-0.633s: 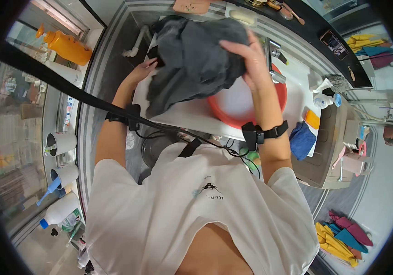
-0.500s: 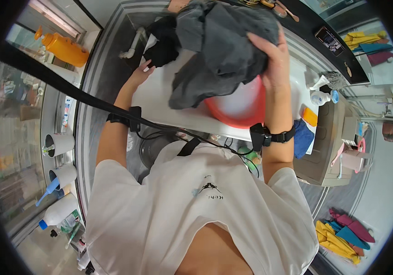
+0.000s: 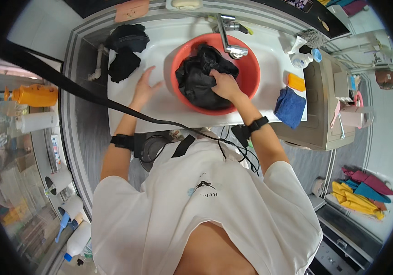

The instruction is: Hand washing a black piece of clothing in a basin in a bathroom sink.

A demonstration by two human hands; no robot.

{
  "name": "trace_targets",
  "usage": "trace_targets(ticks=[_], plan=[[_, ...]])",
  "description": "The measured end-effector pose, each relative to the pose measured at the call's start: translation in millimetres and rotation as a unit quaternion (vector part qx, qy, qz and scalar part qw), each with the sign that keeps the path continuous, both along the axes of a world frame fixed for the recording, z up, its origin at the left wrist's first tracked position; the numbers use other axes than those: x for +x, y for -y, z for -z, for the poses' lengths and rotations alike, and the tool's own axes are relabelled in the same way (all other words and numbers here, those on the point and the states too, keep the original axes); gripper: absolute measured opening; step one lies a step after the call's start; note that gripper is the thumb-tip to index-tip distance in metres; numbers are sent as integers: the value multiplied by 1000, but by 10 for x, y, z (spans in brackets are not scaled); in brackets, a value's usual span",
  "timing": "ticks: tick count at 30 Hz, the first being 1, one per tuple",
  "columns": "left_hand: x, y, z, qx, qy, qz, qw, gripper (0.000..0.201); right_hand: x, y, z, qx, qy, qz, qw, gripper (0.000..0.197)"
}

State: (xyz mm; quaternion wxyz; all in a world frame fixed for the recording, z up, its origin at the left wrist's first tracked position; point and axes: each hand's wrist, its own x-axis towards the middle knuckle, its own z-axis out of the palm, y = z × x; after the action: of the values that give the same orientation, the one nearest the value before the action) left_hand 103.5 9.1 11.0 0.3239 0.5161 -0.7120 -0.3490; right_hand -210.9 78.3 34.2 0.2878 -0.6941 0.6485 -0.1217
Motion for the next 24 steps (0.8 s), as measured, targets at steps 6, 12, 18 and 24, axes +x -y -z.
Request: trace_targets(ticks=[6, 12, 18, 24], plan=[[-859, -241, 12, 18, 128, 195, 972, 95, -28, -105, 121, -25, -258, 16, 966, 122], [-1521, -133, 74, -4, 387, 263, 884, 119, -66, 208, 218, 89, -278, -29, 956, 123], [-1636, -94, 576, -1, 402, 261, 878, 125, -164, 302, 483, 176, -300, -49, 936, 118], [-1877, 33, 714, 62, 439, 278, 852, 123, -331, 405, 775, 205, -297, -67, 930, 110]])
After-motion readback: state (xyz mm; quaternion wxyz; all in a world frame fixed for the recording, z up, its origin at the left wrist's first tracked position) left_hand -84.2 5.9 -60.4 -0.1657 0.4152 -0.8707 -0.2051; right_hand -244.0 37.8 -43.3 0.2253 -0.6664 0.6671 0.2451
